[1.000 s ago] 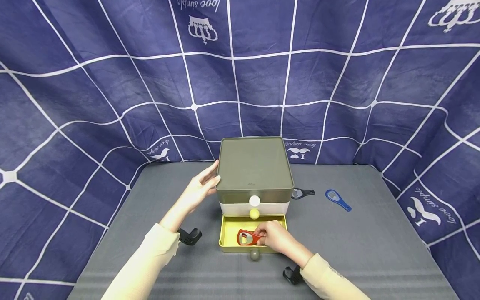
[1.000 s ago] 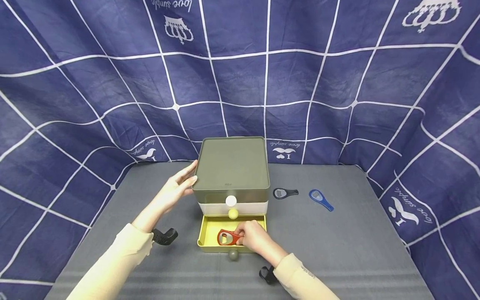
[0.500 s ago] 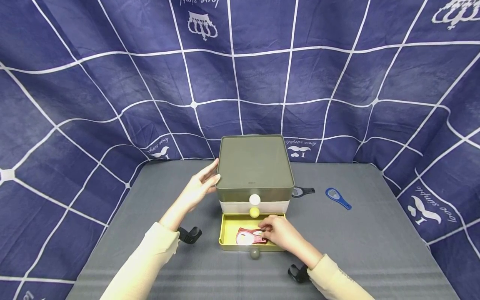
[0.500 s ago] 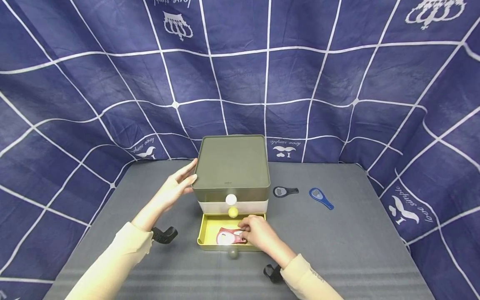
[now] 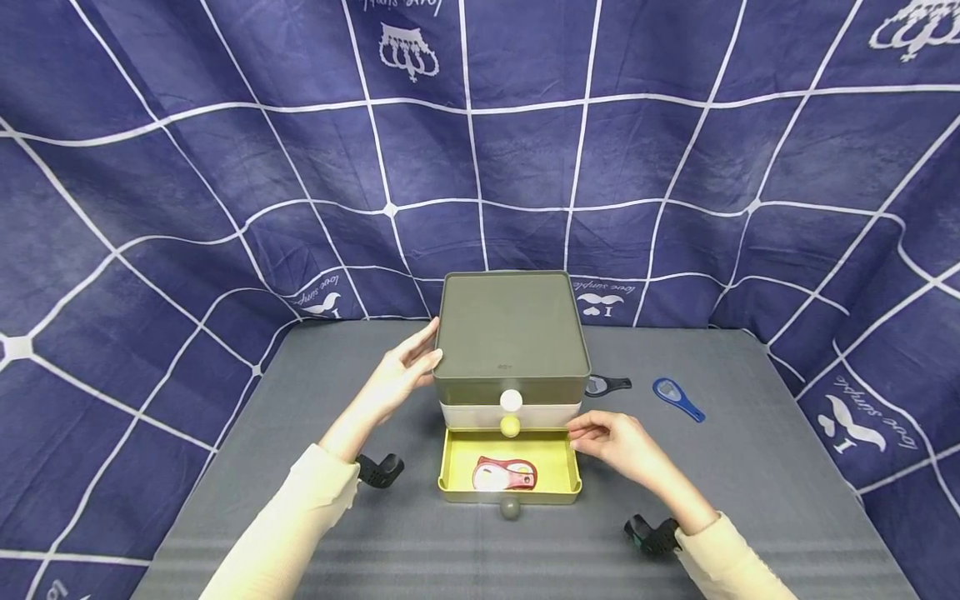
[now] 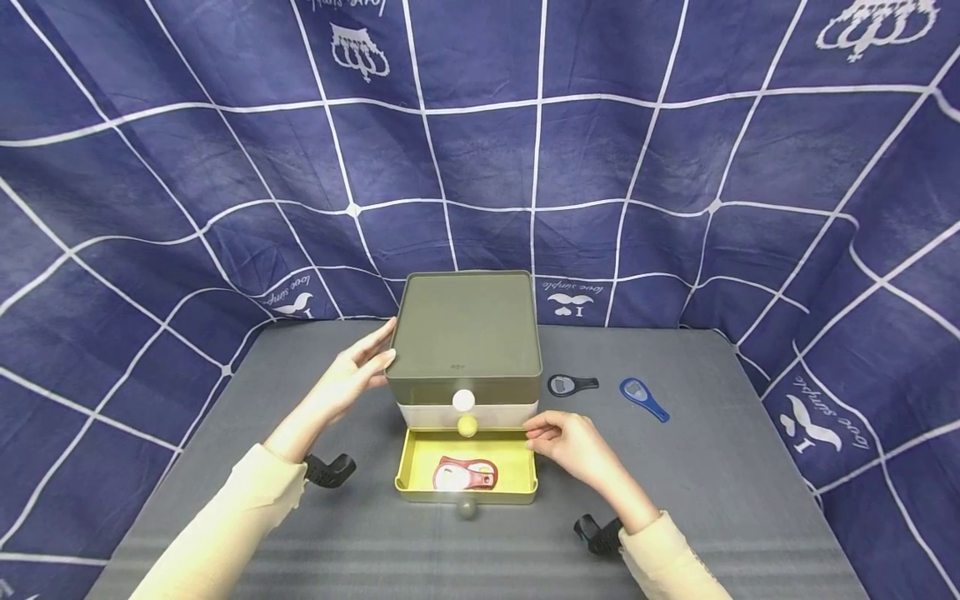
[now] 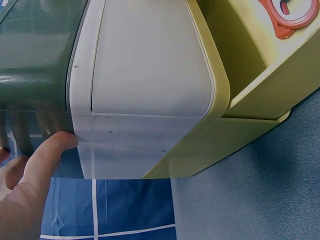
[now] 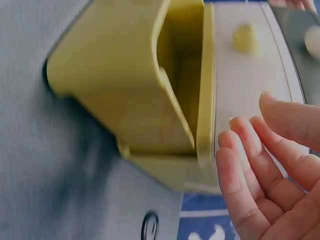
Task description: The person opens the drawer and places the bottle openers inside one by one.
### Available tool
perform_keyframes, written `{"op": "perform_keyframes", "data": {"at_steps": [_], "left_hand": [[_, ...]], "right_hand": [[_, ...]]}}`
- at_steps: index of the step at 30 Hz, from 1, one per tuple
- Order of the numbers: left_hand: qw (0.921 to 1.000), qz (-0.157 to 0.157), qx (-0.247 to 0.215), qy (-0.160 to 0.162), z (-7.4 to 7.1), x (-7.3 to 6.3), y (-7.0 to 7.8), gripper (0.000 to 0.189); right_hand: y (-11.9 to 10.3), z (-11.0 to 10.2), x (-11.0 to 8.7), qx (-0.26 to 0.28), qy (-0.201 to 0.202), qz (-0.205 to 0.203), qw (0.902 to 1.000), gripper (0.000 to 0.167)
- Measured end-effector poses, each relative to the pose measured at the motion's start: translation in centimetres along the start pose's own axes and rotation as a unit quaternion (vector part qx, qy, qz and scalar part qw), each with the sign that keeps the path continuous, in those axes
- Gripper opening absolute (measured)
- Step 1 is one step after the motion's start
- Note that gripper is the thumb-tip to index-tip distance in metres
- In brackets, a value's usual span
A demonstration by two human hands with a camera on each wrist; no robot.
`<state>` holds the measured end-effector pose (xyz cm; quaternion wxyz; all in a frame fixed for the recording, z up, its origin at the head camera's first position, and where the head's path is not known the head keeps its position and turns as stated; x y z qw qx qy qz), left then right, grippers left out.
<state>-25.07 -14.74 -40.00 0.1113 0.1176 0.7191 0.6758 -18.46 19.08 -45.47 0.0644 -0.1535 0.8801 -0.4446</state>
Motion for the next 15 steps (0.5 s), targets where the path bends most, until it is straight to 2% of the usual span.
{"op": "perform_keyframes", "data": {"at_steps": [5, 8, 15], "left_hand": [[1.0000, 0.001, 0.003, 0.000, 0.0, 0.0, 0.1, 0.060], [1.0000, 0.001, -0.001, 0.002, 0.0, -0.1, 0.1, 0.060], [1.0000, 0.000, -0.002, 0.002, 0.0, -0.1, 0.0, 0.060]], "right_hand": [[1.7, -2.4, 0.3, 0.009, 0.029, 0.016, 0.9994, 0.025], [3.0, -3.8, 0.6, 0.008, 0.069, 0.032, 0.9971, 0.026], [6.7, -6.6, 0.6, -0.028, 0.185, 0.108, 0.9764, 0.036]]}}
Point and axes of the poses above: each hand's wrist, its own x-axis towards the middle knuckle, its own z-axis out of the palm, y = z × x, the point moved 1 cm from there along x, towards the middle knuckle, and after that the axes turned 4 degrees about -x, right-handed, at the moved point
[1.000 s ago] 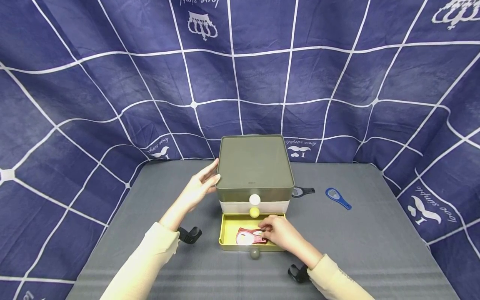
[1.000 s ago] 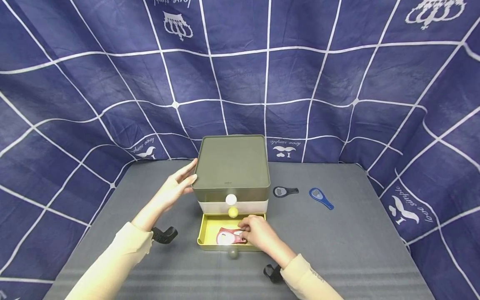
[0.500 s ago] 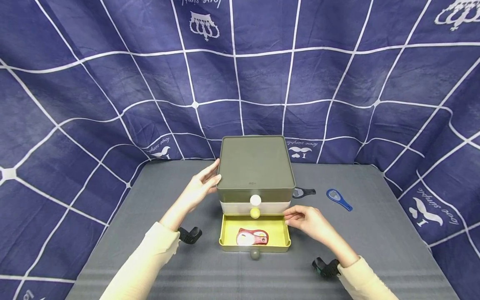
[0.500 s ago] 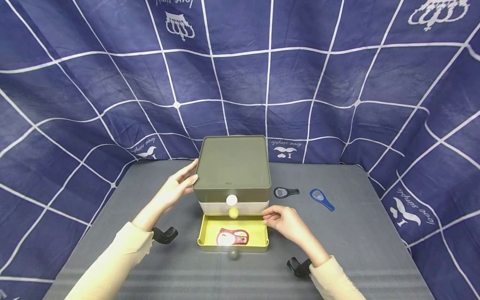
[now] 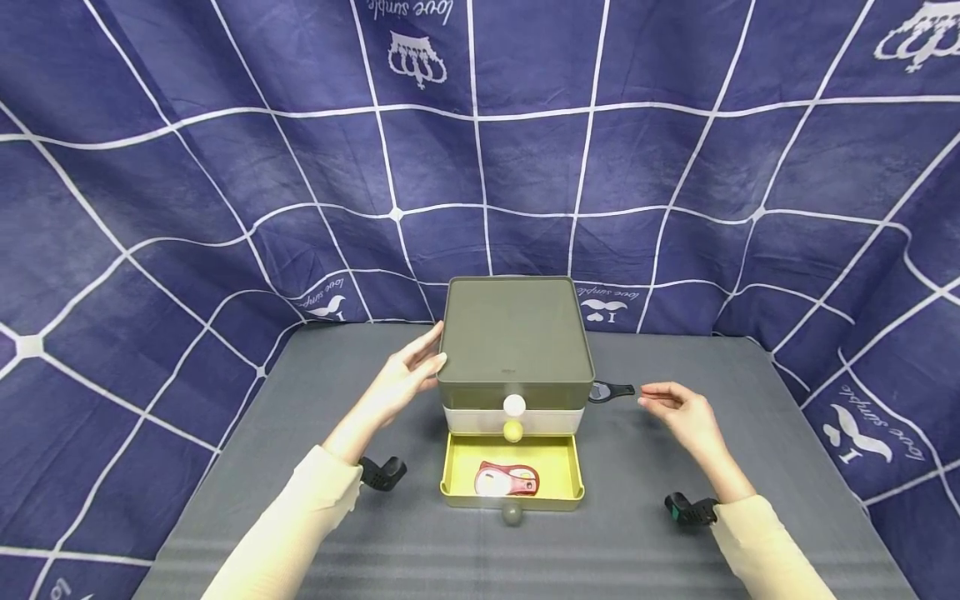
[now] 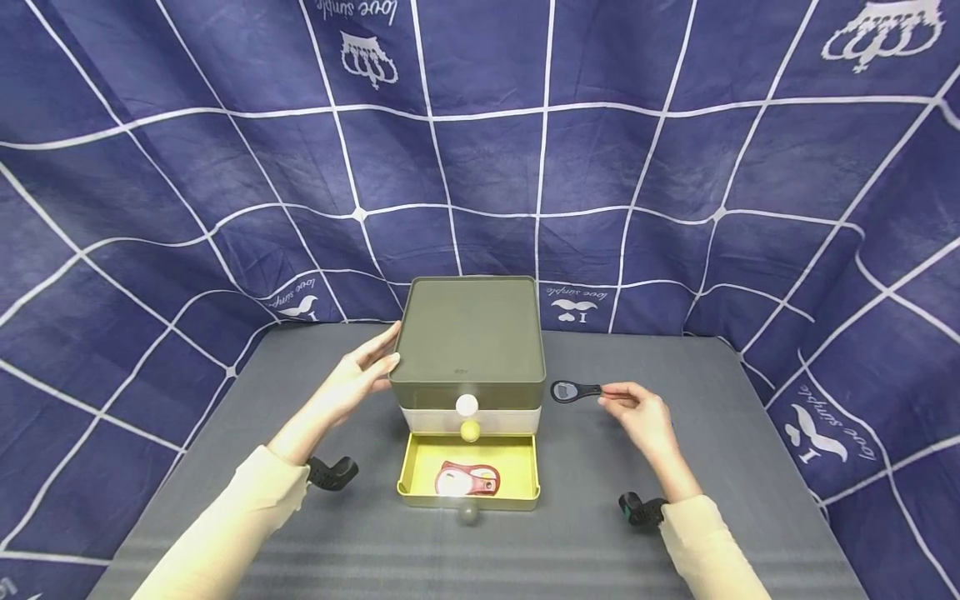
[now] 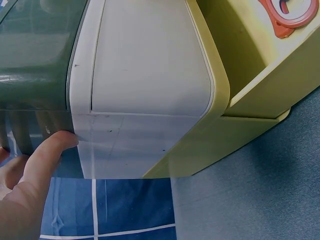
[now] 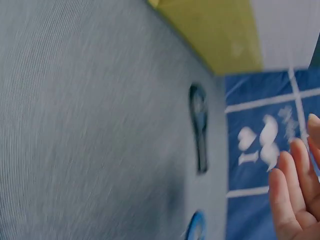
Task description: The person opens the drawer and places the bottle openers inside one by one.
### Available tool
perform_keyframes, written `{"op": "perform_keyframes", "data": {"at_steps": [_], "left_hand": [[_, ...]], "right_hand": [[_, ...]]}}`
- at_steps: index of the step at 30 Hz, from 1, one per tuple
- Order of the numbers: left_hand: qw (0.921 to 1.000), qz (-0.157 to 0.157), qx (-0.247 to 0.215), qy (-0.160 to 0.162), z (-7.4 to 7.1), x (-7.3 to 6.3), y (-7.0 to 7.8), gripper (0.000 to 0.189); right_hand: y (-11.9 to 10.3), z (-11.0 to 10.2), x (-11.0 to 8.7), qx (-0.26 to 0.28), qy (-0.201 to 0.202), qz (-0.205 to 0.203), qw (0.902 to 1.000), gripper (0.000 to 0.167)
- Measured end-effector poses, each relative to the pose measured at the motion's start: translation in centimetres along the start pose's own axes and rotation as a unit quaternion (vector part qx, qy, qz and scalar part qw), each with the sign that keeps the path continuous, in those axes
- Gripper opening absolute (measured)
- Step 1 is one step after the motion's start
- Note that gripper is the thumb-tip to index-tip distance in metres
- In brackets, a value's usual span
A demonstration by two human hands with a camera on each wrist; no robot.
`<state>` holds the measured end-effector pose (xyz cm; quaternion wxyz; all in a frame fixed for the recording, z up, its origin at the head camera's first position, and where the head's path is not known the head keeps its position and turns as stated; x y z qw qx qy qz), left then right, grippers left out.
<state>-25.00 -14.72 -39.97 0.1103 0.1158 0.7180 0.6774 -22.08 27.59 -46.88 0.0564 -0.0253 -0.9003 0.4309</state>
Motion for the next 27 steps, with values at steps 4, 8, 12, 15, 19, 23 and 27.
{"op": "perform_keyframes", "data": {"at_steps": [4, 8, 12, 15, 19, 23, 27], "left_hand": [[1.0000, 0.000, -0.002, 0.001, 0.0, 0.0, 0.0, 0.060], [1.0000, 0.001, -0.003, 0.000, 0.0, 0.0, 0.0, 0.060], [1.0000, 0.000, -0.003, 0.000, 0.0, -0.1, 0.0, 0.060], [1.0000, -0.001, -0.001, 0.002, -0.1, -0.1, 0.0, 0.060], [1.0000, 0.000, 0.000, 0.002, -0.1, -0.2, -0.1, 0.060], [1.0000, 0.000, 0.002, 0.003, -0.1, -0.2, -0.1, 0.060], [1.0000, -0.003, 0.006, 0.003, -0.1, -0.1, -0.1, 0.060]], "right_hand": [[2.0, -0.9, 0.7, -0.021, 0.019, 0.026, 0.9993, 0.039], [3.7, -1.5, 1.1, -0.065, 0.014, 0.056, 0.9962, 0.042], [5.1, -1.8, 1.5, -0.105, 0.022, 0.075, 0.9914, 0.042], [6.0, -1.9, 1.7, -0.113, 0.040, 0.086, 0.9891, 0.042], [6.9, -1.8, 1.8, -0.110, 0.060, 0.106, 0.9863, 0.040], [7.6, -1.4, 1.6, -0.109, 0.069, 0.131, 0.9830, 0.039], [7.9, -1.1, 1.5, -0.110, 0.083, 0.141, 0.9804, 0.038]]}}
Point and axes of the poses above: each hand's wrist, its own x-axis towards the middle knuckle, its own z-axis out of the palm, y = z × x, the point moved 1 cm from there along x, towards the middle knuckle, and after that the axes turned 4 degrees about -x, right-handed, at the moved point
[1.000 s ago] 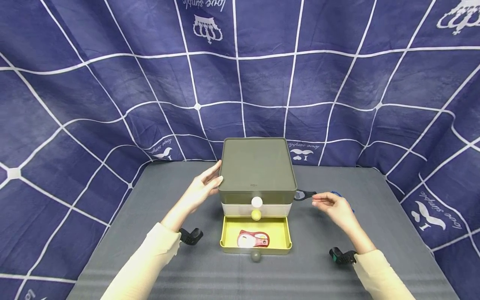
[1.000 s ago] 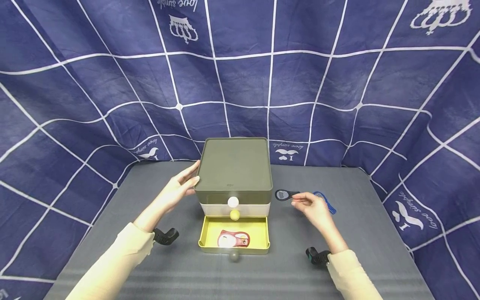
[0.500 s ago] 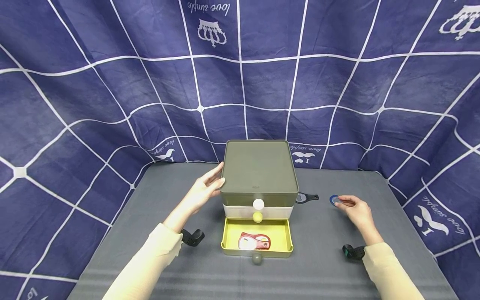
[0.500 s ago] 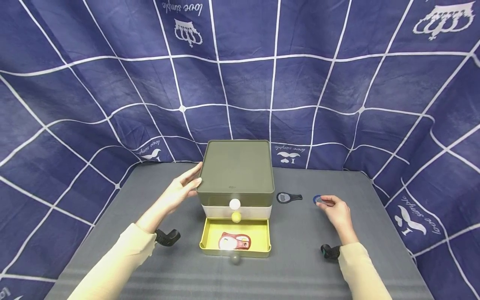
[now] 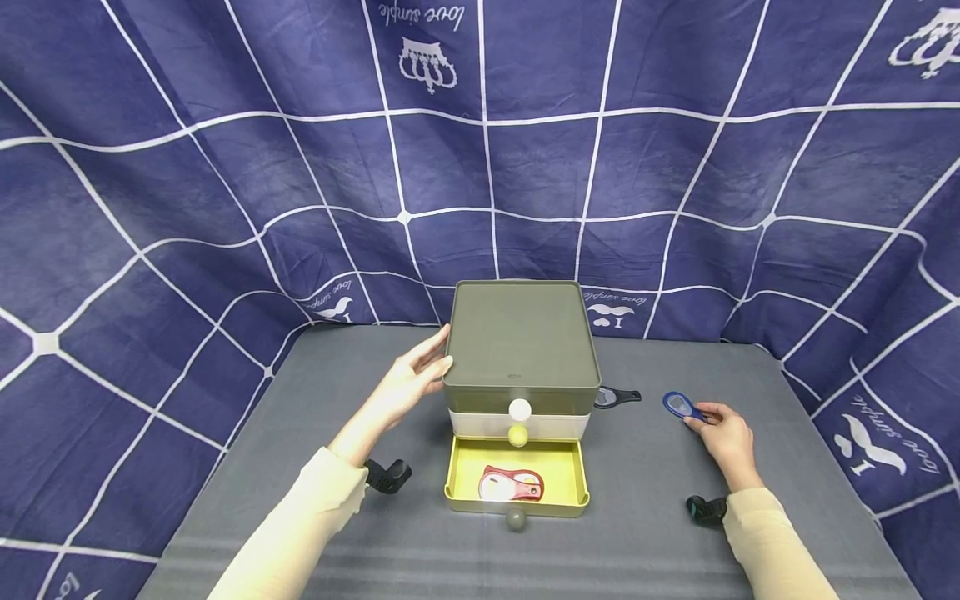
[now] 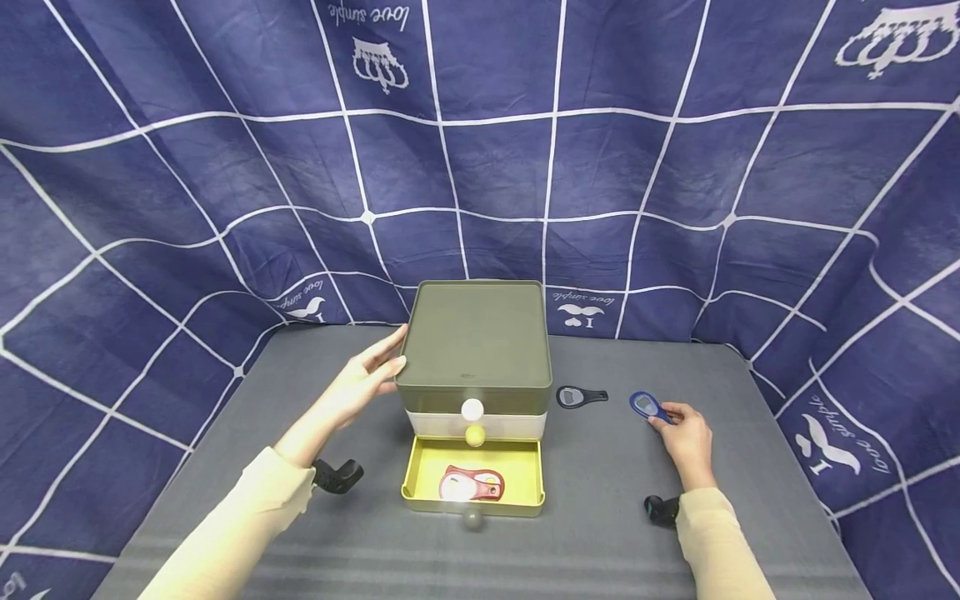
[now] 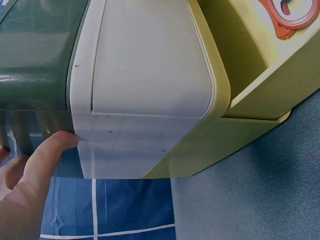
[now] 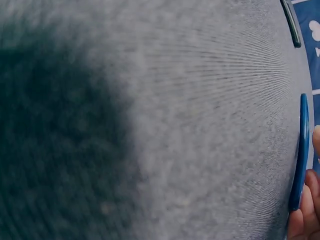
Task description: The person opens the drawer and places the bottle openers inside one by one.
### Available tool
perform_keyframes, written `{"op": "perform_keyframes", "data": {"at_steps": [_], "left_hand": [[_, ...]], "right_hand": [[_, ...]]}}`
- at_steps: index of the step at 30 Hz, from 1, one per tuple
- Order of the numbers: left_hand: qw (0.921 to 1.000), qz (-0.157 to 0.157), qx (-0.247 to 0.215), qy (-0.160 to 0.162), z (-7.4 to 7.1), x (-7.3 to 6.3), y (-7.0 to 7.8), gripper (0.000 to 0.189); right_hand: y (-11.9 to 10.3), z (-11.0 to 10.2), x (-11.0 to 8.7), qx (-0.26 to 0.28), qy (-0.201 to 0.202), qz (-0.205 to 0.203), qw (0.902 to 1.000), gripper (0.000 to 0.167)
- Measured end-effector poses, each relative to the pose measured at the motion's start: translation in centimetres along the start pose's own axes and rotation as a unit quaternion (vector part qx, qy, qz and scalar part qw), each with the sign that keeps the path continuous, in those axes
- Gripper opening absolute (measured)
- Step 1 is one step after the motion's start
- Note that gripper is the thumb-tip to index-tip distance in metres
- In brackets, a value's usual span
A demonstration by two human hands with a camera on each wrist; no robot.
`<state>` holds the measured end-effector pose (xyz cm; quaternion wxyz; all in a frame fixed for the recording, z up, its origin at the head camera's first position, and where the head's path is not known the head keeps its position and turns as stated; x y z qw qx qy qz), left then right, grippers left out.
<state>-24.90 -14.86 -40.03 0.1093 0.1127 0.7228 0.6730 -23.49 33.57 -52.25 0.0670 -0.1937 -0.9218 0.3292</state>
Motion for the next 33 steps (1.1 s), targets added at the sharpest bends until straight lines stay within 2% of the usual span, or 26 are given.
{"op": "perform_keyframes", "data": {"at_steps": [8, 14, 26, 33], "left_hand": [[1.0000, -0.001, -0.002, -0.001, 0.1, 0.0, -0.1, 0.060], [1.0000, 0.005, -0.007, -0.003, 0.1, 0.1, -0.1, 0.060], [1.0000, 0.004, -0.003, 0.001, 0.0, 0.0, 0.2, 0.060], [1.0000, 0.002, -0.003, -0.001, 0.1, 0.0, 0.1, 0.060]], "right_hand": [[0.2, 0.0, -0.1, 0.004, 0.032, -0.018, 0.9993, 0.033], [0.4, 0.0, 0.0, 0.002, 0.032, -0.001, 0.9995, 0.033], [0.0, -0.5, 0.2, -0.029, -0.013, 0.018, 0.9993, 0.036], [0.2, -1.0, -0.8, -0.037, -0.070, -0.014, 0.9967, 0.033]]}}
Point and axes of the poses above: each hand's wrist, its own x-axis towards the middle knuckle, its own z-axis out of the palm, y = z × x, the point moved 1 cm from there along x, towards the middle knuckle, and after that the axes turned 4 degrees about -x, right-handed, at the moved point
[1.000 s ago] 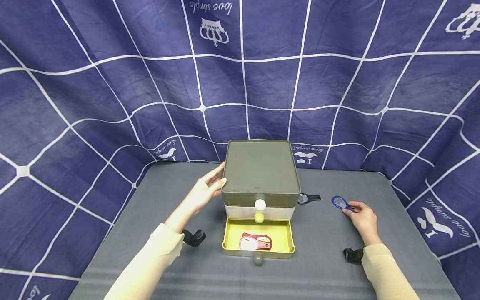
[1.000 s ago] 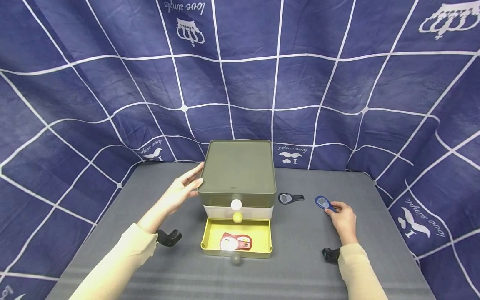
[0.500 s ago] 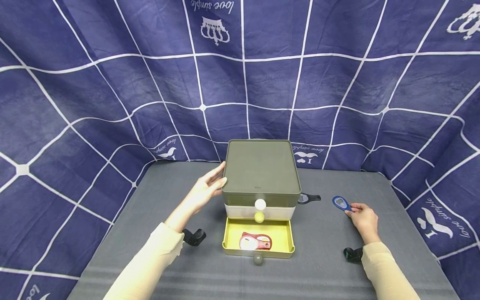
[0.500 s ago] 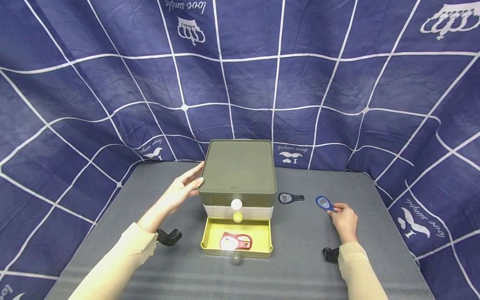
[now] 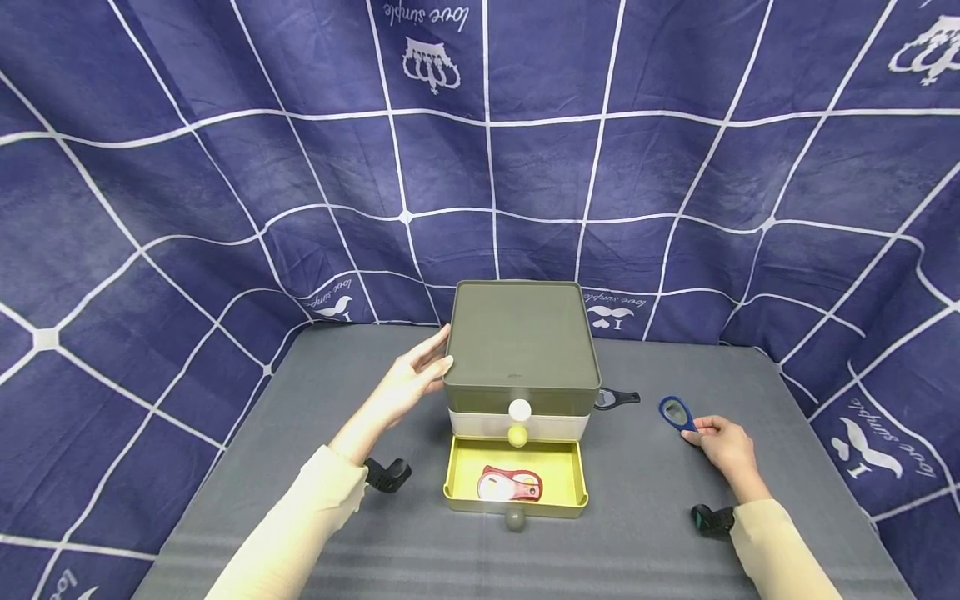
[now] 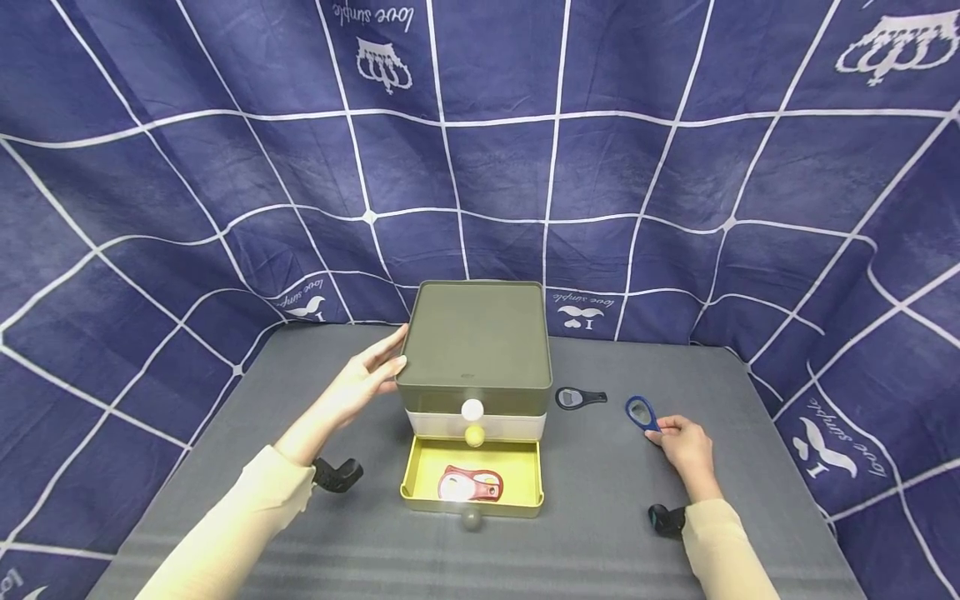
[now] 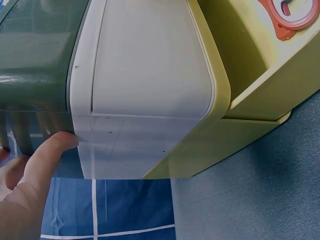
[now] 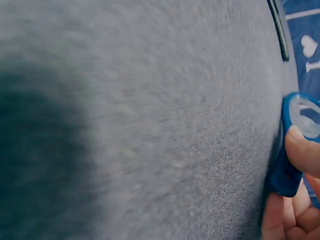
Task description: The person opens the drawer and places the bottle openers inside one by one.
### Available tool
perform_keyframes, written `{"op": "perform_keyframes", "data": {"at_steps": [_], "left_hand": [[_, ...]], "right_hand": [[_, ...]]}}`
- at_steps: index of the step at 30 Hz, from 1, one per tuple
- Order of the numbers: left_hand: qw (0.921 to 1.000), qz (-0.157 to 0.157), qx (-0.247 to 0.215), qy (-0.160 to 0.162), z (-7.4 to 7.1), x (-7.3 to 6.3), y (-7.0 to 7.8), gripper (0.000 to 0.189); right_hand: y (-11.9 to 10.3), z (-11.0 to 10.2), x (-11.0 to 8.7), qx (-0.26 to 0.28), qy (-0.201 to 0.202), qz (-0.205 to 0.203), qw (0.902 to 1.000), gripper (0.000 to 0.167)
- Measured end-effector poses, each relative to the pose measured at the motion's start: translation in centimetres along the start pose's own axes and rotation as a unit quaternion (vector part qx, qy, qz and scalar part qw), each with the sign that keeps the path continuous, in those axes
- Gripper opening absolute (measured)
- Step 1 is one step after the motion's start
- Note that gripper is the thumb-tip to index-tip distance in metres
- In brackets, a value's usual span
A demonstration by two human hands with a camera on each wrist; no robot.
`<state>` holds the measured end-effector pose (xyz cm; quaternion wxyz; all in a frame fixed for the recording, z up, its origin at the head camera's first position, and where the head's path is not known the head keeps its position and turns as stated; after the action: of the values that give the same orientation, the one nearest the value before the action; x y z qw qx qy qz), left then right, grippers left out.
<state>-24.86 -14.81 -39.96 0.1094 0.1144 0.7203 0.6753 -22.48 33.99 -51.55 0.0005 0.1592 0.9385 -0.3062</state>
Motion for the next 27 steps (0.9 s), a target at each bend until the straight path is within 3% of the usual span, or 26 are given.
{"op": "perform_keyframes", "data": {"at_steps": [7, 12, 17, 27], "left_hand": [[1.0000, 0.001, -0.002, 0.000, 0.1, 0.0, 0.0, 0.060], [1.0000, 0.002, -0.002, 0.000, 0.0, 0.1, -0.1, 0.060], [1.0000, 0.004, -0.005, -0.001, -0.1, 0.1, -0.2, 0.060], [1.0000, 0.001, -0.006, 0.000, 0.0, 0.1, -0.1, 0.061]], "right_hand": [[-1.2, -0.1, -2.1, 0.035, -0.080, -0.049, 0.9950, 0.035], [-3.1, 0.2, -4.3, 0.084, -0.119, -0.094, 0.9849, 0.033], [-5.8, 0.6, -6.3, 0.114, -0.162, -0.147, 0.9692, 0.028], [-10.7, 1.9, -8.8, 0.161, -0.252, -0.226, 0.9272, 0.024]]}}
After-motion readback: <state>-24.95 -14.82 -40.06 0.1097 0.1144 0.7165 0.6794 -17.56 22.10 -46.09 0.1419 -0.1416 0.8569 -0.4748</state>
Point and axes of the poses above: each hand's wrist, its own x-axis towards the middle knuckle, its own z-axis out of the palm, y = z × x, the point moved 1 cm from there along x, towards the middle knuckle, and after that the axes turned 4 degrees about -x, right-handed, at the moved point
